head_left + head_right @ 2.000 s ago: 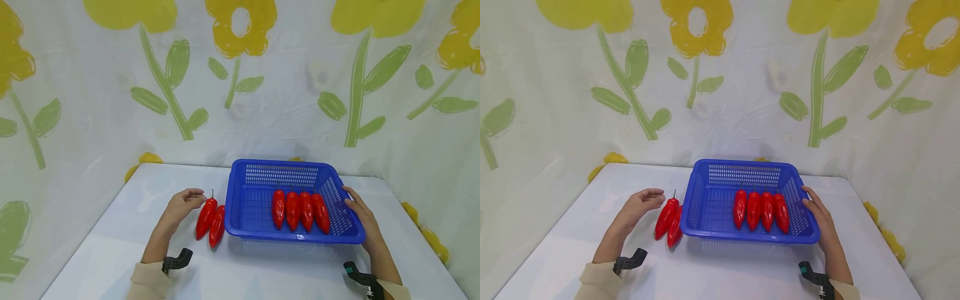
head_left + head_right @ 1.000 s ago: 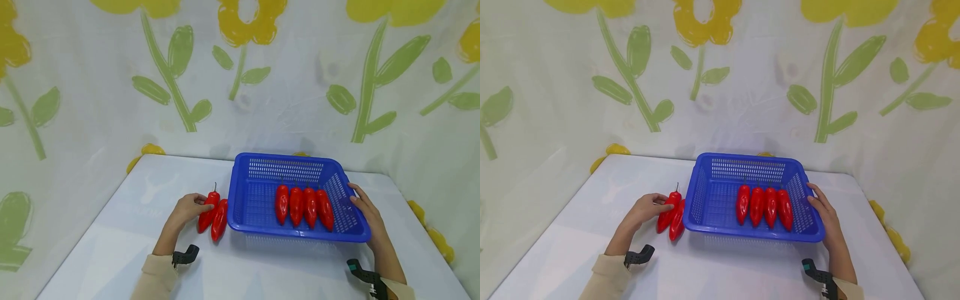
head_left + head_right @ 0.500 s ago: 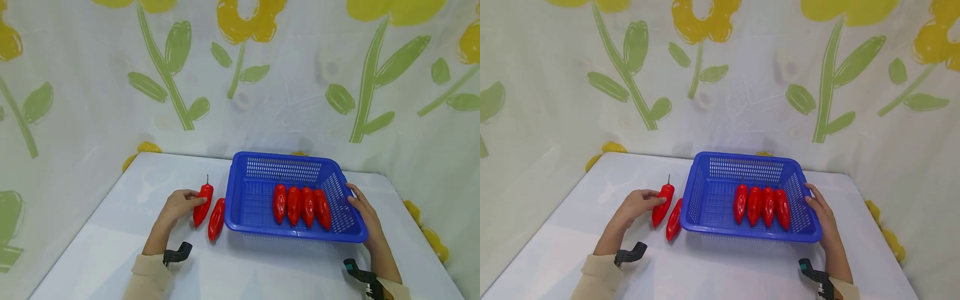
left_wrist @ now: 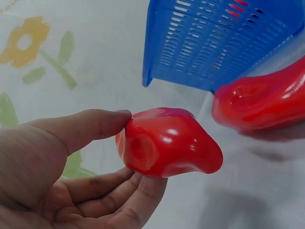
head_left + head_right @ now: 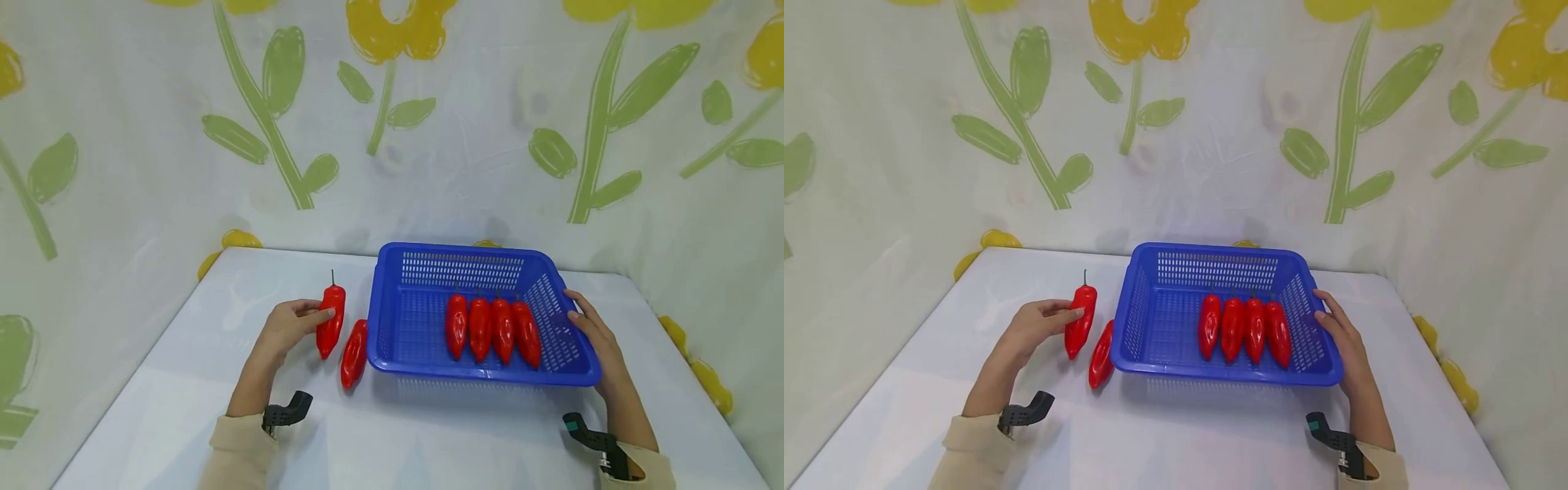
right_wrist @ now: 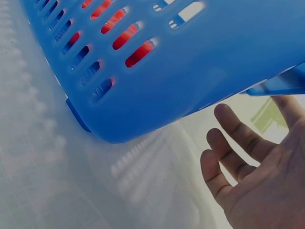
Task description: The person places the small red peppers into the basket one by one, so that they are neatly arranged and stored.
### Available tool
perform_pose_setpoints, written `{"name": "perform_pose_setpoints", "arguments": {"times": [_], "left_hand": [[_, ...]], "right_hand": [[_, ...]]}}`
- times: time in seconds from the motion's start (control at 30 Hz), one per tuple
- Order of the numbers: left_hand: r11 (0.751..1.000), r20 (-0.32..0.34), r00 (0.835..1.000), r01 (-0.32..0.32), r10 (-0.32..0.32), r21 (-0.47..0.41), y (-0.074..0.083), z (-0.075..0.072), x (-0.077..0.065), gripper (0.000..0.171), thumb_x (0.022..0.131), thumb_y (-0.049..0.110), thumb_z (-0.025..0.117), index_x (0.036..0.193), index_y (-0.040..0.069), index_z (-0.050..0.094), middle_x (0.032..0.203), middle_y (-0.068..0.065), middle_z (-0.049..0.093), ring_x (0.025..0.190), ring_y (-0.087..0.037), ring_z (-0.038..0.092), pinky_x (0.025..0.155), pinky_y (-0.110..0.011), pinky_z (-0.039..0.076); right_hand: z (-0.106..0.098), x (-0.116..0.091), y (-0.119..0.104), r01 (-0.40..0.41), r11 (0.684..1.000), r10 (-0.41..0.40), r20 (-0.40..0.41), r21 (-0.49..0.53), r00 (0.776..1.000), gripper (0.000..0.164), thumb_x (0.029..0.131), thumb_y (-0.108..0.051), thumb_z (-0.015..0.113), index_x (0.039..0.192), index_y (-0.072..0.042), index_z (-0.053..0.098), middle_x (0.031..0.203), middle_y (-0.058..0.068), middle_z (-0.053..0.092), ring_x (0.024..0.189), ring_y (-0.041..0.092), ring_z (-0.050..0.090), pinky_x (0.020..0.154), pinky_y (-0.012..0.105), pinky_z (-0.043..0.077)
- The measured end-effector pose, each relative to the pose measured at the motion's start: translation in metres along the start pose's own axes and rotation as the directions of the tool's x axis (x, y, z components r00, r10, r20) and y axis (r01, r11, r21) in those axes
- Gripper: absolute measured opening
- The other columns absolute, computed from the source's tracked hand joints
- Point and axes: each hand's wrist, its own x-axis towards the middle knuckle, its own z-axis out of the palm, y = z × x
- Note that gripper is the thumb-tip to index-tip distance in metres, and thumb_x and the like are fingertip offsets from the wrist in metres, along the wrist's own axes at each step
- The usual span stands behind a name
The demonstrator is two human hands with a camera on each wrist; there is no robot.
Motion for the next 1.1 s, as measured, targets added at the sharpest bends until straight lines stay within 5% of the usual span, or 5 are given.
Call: {"name": "perform_pose_setpoints", "arguments": {"times": [0.27,0.63,1.1], "left_hand": [[0.994,-0.019,0.999,-0.038,0.036,-0.107,0.008,-0.001,-0.005,0.062,0.091,0.036,0.072,0.139,0.001,0.054,0.128,-0.020,0.060,0.115,-0.035,0.059,0.101,-0.053,0.048],[0.990,-0.029,0.998,-0.062,0.058,-0.126,0.022,-0.009,-0.005,0.063,0.092,0.036,0.072,0.141,0.002,0.053,0.132,-0.020,0.059,0.119,-0.036,0.057,0.105,-0.054,0.044],[0.963,0.046,0.995,-0.079,0.094,-0.257,0.030,0.000,-0.011,0.063,0.092,0.036,0.072,0.140,0.000,0.053,0.132,-0.019,0.059,0.114,-0.032,0.063,0.106,-0.046,0.045]], "right_hand": [[0.001,0.000,-0.003,0.007,1.000,-0.007,-0.003,-0.010,1.000,0.061,0.101,-0.056,0.042,0.157,-0.047,0.020,0.164,0.021,0.011,0.138,0.052,0.029,0.076,0.032,0.060],[0.005,0.001,-0.011,0.012,1.000,-0.011,-0.008,0.020,1.000,0.059,0.101,-0.055,0.044,0.156,-0.049,0.022,0.165,0.019,0.011,0.138,0.050,0.030,0.077,0.029,0.060],[0.002,-0.002,-0.004,0.006,1.000,-0.006,-0.010,0.003,1.000,0.059,0.102,-0.055,0.043,0.156,-0.048,0.022,0.163,0.021,0.015,0.129,0.038,0.041,0.077,0.029,0.059]]}}
